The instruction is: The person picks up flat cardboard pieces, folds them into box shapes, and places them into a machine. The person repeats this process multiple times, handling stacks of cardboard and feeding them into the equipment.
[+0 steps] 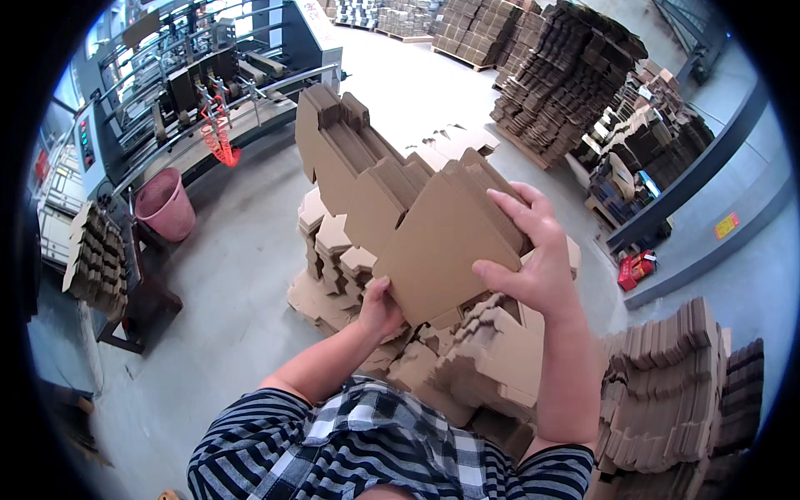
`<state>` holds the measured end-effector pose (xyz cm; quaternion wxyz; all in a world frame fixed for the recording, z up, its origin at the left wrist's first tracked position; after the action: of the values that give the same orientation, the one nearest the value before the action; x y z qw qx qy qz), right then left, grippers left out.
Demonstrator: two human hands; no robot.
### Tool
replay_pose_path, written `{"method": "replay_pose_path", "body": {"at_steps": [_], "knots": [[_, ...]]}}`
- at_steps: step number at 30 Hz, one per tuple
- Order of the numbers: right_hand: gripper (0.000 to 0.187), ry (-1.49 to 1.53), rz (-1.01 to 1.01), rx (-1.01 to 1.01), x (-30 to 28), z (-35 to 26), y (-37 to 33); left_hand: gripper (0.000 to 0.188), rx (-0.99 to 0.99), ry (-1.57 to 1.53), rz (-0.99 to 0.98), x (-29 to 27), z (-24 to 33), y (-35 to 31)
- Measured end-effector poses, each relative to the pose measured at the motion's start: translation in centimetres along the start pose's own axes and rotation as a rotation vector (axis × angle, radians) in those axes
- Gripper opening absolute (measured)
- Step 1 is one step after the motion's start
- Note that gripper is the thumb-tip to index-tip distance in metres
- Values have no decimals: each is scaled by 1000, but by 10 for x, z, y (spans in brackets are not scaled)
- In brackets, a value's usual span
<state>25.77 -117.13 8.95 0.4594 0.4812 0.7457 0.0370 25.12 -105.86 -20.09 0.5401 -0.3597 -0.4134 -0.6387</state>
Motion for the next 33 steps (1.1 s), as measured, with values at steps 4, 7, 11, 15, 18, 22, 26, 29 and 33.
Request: {"method": "replay_pose_path", "body": {"at_steps": [4,7,11,15,18,22,26,29,33], "knots": [[81,-14,-23,25,35,19,24,63,-123,25,-31,-48,6,18],[79,-51,-98,19,56,33,30,53,-294,241,-15,-84,3,27],[77,-43,-122,200,81,87,7,31,-779,655,93,-135,4,3],[78,-77,-180,189,82,80,3,31,-815,823,56,-133,28,-5],[79,-92,-192,171,85,77,6,31,-691,774,82,-138,23,2],[79,-43,-184,233,82,86,5,31,-709,741,116,-139,11,7],[81,31,-160,267,80,95,6,29,-706,857,168,-138,41,16],[81,40,-141,255,79,96,5,21,-499,1315,1,-109,90,32],[79,42,-111,255,77,103,-1,18,-1,1506,-16,-34,166,32]]}}
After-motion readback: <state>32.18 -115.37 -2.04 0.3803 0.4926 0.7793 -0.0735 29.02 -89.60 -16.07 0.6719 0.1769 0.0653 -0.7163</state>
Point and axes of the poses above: each hand's wrist, its own y-axis towards the middle knuckle, its own x-axis out of the palm, z = x × y, the point moved 10 cm from there along y, towards the middle knuckle, and after that the axes turned 6 degrees about y, right-handed, at the moved point
